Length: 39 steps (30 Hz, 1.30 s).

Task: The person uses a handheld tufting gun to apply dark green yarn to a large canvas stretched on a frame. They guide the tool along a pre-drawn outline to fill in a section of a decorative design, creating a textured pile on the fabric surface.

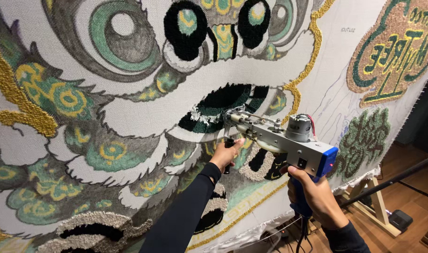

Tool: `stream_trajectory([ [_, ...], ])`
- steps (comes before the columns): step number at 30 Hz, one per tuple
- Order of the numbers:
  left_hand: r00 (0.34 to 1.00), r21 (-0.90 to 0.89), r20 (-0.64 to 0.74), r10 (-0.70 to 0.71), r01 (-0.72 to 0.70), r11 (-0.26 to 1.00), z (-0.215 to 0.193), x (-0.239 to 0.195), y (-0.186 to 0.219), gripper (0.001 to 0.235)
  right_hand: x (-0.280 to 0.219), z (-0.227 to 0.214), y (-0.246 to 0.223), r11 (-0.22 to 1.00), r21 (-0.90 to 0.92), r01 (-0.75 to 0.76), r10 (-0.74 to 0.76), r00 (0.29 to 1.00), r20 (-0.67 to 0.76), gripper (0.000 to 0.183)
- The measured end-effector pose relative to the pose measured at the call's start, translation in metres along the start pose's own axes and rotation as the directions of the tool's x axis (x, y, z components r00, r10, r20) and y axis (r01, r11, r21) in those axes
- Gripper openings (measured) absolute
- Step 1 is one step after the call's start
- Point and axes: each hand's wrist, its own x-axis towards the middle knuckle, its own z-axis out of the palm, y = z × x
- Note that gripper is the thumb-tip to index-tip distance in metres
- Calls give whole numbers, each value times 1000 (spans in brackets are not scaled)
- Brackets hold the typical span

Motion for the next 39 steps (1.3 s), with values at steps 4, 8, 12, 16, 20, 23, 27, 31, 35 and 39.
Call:
stream_trajectory([
  [4,998,21,45,45,-45,999,4,-8,4,60,-2,-7,-3,999,30,-45,46,999,-23,27],
  [8,997,2,67,35,-35,999,17,-23,13,60,-2,-27,-4,994,96,-59,56,998,36,28],
  [12,995,-73,71,73,-68,995,38,-28,6,54,1,-57,-3,965,174,-199,186,979,85,31],
  [16,991,-134,86,101,-89,987,60,-33,-3,41,-3,-90,1,963,162,-218,202,974,105,42],
  [20,994,-177,73,77,-63,982,76,-41,1,30,-15,-108,0,967,158,-199,191,979,66,45],
  [23,993,-119,65,104,-95,988,81,-41,5,31,-23,-111,-4,973,156,-168,161,986,51,51],
  [27,994,-69,51,95,-92,993,82,-47,7,32,-26,-110,-6,976,162,-147,138,988,63,63],
  [31,994,-87,71,86,-80,993,77,-60,9,33,-22,-108,-3,975,132,-179,163,979,119,68],
  [35,997,-132,61,56,-47,990,74,-59,5,36,-18,-103,2,964,154,-215,195,971,138,66],
  [39,996,-162,54,70,-61,985,73,-51,-6,36,-16,-100,4,959,157,-238,220,968,124,65],
])
